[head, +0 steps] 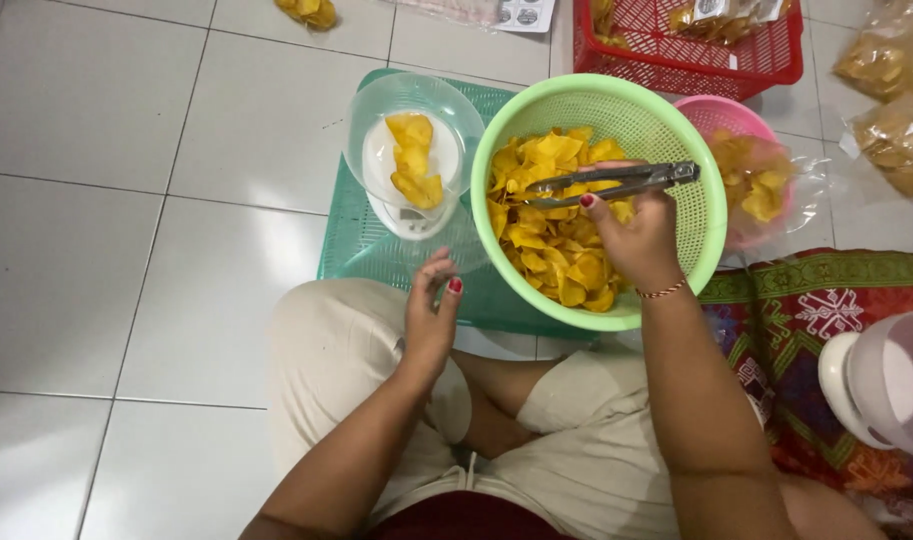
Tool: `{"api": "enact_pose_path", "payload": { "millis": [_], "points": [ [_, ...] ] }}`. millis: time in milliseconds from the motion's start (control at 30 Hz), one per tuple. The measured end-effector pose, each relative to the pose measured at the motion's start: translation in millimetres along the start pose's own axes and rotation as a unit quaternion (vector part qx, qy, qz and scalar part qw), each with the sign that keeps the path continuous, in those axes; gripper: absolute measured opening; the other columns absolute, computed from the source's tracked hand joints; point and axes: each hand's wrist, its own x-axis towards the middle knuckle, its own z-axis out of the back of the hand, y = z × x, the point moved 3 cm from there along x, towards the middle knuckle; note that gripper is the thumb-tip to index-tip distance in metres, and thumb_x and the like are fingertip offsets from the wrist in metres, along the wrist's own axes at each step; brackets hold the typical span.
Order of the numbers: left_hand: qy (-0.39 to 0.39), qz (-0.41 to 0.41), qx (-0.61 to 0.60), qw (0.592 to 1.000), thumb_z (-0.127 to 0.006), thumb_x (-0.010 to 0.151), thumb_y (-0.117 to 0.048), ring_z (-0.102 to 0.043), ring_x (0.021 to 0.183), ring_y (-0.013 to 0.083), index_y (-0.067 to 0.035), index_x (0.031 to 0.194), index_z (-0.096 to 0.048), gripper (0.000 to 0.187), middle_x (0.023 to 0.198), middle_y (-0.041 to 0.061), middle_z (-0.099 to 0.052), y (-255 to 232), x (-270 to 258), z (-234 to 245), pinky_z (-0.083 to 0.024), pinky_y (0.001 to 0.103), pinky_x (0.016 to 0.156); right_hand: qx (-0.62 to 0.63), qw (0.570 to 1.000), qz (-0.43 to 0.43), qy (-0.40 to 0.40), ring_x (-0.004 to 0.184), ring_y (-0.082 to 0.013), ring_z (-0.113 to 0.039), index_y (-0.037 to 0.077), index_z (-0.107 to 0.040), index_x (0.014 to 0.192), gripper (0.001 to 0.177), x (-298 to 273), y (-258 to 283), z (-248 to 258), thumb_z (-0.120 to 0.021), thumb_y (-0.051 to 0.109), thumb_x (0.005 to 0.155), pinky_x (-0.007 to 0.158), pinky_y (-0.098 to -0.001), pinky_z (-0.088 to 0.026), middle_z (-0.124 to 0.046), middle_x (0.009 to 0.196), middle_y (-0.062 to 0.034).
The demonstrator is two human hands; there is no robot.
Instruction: Using tongs to fill small plastic bags with chips from a large bowl.
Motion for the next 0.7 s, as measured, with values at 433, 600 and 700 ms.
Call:
{"api": "enact_pose_path", "payload": {
  "millis": [433, 600, 700],
  "points": [
    [-0.062, 0.051, 0.046, 0.996, -0.051, 0.089, -0.008, -0.058, 0.099, 0.0253, -0.007, 0.080, -0.057, 0.011, 0.101, 0.011, -0.060, -21.9, 0.1, -0.9, -0.045, 0.040, 0.083, 0.133, 0.984, 0.119, -0.021, 0.096, -0.0297, -0.056, 0.000, -0.046, 0.097, 0.027, -27.4, 38.6, 3.2, -0.061, 0.020, 0.087, 0.095, -0.0431, -0.040, -0.056, 0.097, -0.0156],
    [-0.055, 0.044, 0.076, 0.995, -0.055, 0.089, -0.014, -0.057, 0.101, 0.0245, -0.009, 0.083, -0.059, 0.008, 0.103, 0.010, -0.059, -5.2, -2.5, 1.6, -0.046, 0.038, 0.082, 0.154, 0.975, 0.152, 0.050, 0.098, -0.0294, -0.058, 0.004, -0.051, 0.095, 0.026, -38.5, 63.3, -14.7, -0.065, 0.021, 0.082, 0.100, -0.0468, -0.033, -0.062, 0.095, -0.0135],
    [-0.045, 0.025, 0.056, 0.997, -0.052, 0.090, -0.009, -0.055, 0.098, 0.0224, -0.007, 0.079, -0.055, 0.011, 0.094, 0.009, -0.057, -18.4, -2.7, -1.8, -0.045, 0.035, 0.082, 0.076, 0.982, 0.167, 0.042, 0.095, -0.0295, -0.061, 0.005, -0.058, 0.085, 0.023, -43.3, 62.8, -29.7, -0.073, 0.020, 0.075, 0.101, -0.0449, -0.032, -0.065, 0.092, -0.0121]
  ]
}}
